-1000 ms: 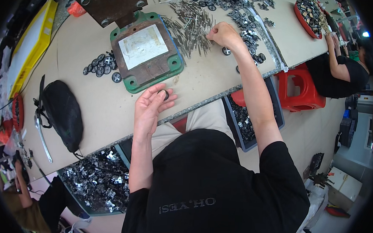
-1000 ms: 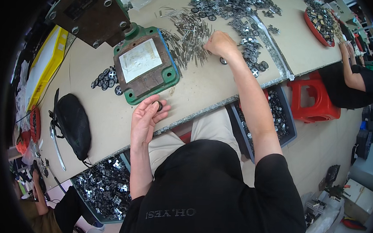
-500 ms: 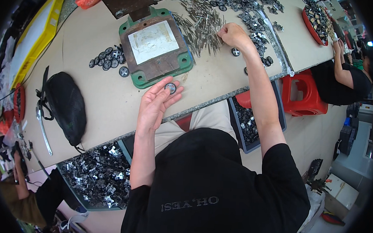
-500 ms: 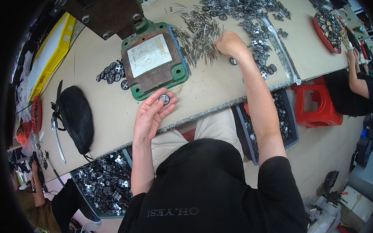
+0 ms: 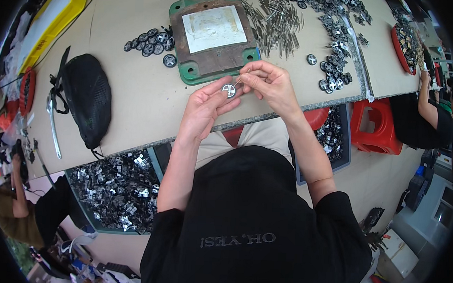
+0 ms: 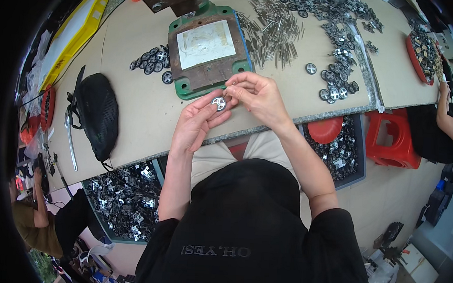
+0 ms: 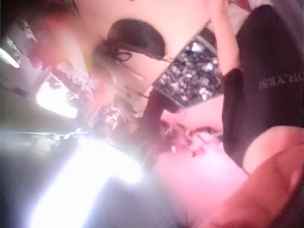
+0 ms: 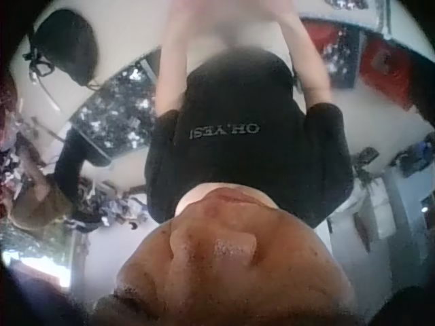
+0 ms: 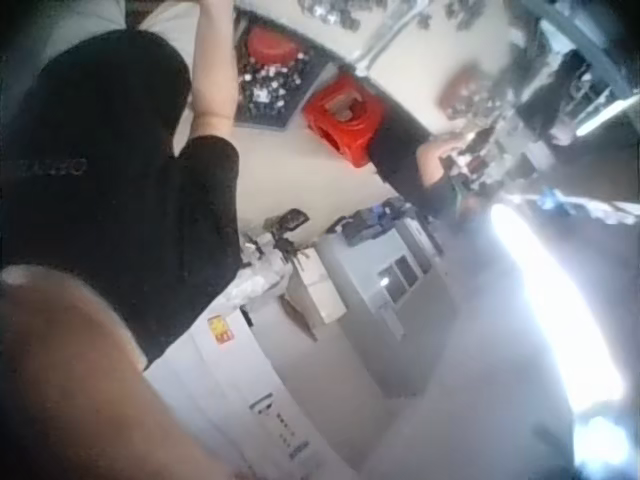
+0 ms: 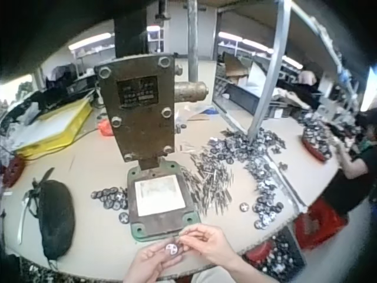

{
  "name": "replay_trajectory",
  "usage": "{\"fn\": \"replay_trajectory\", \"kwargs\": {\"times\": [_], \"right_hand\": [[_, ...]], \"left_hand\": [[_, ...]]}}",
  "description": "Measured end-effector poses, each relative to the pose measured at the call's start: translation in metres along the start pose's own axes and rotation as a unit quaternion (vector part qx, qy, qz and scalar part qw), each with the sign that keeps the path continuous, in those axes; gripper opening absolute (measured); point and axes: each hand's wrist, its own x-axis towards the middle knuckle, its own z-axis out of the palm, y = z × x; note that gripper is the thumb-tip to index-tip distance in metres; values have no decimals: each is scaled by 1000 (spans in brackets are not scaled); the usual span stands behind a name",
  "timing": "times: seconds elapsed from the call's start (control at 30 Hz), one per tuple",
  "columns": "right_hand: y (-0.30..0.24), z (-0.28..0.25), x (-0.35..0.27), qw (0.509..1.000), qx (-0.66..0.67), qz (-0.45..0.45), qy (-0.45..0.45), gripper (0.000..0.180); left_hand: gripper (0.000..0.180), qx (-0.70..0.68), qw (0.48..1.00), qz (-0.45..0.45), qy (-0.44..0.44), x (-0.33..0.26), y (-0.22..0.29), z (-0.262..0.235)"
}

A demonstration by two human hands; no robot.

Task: The person assembles small electronic or mechanical components by hand, pressing metal pins into plastic housings using a manual press to create assembled parts.

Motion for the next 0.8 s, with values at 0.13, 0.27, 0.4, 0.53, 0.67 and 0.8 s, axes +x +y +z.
{"fn": "replay_trajectory", "kwargs": {"times": [0.13,0.27,0.4,0.53,0.67,0.8], "right_hand": [[10,7,-1,1000,28,-11,-2,13],[15,12,1,999,-17,-43,7,11],[8,18,-9,858,-400,-321,20,10],[21,17,-14,900,-324,-280,76,10],[21,18,-19,961,-191,-183,84,11],[3,15,-21,954,-198,-220,49,15]], "left_hand": [[37,10,1000,5,-13,0,-1,-1],[36,11,1000,12,-14,2,-2,-3],[38,-11,1000,6,-25,4,-5,-9],[42,-10,998,-5,-62,6,-7,-7],[43,5,998,-5,-67,1,-6,-5],[41,-18,999,-5,-46,-4,-1,2]]}}
